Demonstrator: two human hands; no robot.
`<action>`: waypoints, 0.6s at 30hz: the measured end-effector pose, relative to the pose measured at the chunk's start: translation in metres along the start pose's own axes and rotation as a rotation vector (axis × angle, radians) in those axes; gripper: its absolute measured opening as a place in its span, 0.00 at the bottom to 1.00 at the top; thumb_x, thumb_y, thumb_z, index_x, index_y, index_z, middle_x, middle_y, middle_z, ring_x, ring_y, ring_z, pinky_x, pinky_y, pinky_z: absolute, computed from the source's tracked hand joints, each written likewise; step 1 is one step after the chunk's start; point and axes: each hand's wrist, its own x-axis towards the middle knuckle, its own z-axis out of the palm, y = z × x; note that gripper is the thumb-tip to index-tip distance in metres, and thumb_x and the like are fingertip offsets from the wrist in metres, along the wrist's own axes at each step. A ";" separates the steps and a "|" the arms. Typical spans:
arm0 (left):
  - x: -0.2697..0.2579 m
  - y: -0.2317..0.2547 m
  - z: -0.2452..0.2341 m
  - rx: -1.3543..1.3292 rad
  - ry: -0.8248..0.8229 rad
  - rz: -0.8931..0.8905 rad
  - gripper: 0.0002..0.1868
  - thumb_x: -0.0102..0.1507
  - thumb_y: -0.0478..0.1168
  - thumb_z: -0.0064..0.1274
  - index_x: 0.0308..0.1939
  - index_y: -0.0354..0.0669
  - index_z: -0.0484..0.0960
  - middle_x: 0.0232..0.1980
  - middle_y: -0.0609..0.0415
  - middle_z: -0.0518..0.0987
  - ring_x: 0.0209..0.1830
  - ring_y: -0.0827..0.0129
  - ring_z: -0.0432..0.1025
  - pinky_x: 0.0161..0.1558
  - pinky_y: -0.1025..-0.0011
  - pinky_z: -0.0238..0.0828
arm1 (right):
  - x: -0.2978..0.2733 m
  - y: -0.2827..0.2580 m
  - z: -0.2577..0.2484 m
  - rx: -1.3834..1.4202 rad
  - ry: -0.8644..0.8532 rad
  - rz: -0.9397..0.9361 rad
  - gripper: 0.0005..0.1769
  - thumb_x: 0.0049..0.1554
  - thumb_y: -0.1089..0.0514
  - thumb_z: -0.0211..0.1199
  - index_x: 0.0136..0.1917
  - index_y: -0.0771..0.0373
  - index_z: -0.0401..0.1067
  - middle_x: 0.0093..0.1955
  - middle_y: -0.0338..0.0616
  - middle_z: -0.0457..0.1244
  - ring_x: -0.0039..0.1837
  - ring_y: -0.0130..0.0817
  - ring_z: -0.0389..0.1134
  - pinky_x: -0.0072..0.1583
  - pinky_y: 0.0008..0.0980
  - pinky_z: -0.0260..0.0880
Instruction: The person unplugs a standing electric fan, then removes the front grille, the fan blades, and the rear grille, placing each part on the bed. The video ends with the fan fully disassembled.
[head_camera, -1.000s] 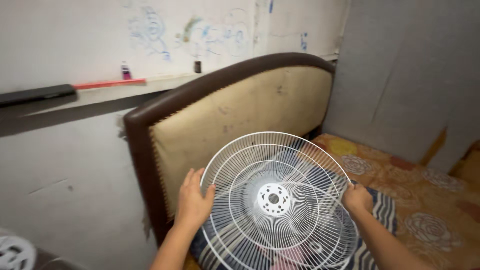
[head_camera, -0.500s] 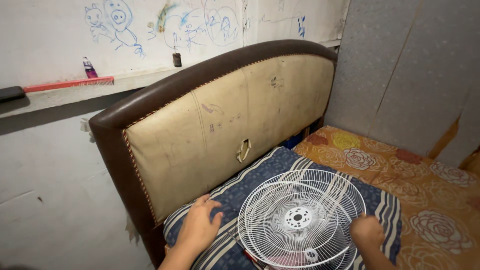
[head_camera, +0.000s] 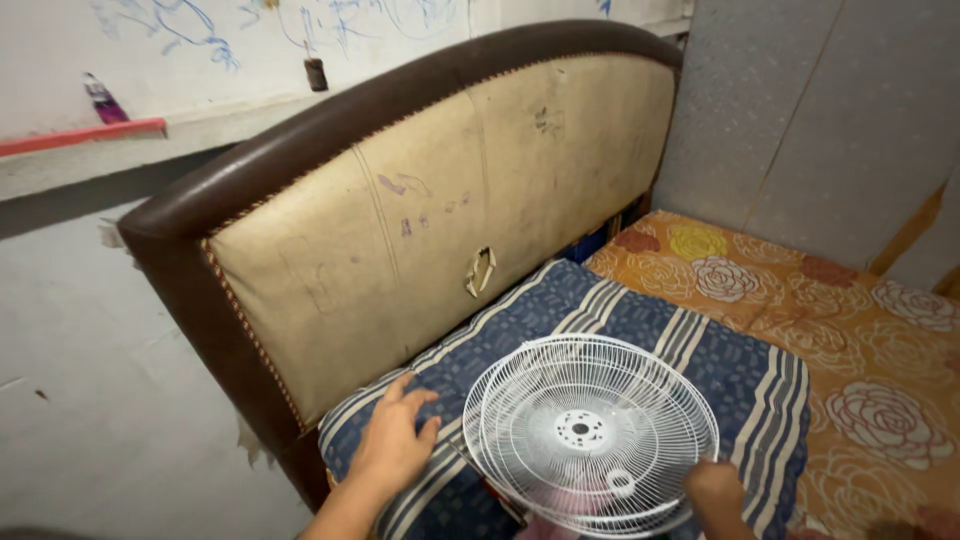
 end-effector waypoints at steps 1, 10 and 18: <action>0.002 -0.003 0.005 -0.002 0.014 0.014 0.22 0.56 0.41 0.62 0.56 0.50 0.84 0.76 0.46 0.62 0.70 0.47 0.64 0.66 0.59 0.63 | -0.002 0.002 0.003 0.041 -0.024 0.062 0.19 0.59 0.50 0.54 0.43 0.66 0.79 0.45 0.66 0.69 0.50 0.66 0.74 0.54 0.55 0.75; 0.019 -0.035 0.037 -0.065 0.058 -0.056 0.23 0.56 0.40 0.61 0.56 0.47 0.82 0.77 0.42 0.60 0.70 0.44 0.65 0.67 0.60 0.63 | -0.001 -0.005 0.011 0.283 -0.268 0.186 0.27 0.53 0.52 0.60 0.64 0.64 0.72 0.60 0.64 0.68 0.64 0.58 0.69 0.66 0.47 0.68; 0.014 -0.068 0.048 -0.094 0.092 -0.100 0.24 0.55 0.41 0.62 0.57 0.47 0.81 0.78 0.41 0.60 0.68 0.47 0.67 0.66 0.63 0.66 | 0.000 -0.109 0.032 0.545 -0.497 -0.149 0.13 0.56 0.53 0.63 0.49 0.62 0.80 0.43 0.50 0.73 0.45 0.40 0.75 0.51 0.37 0.74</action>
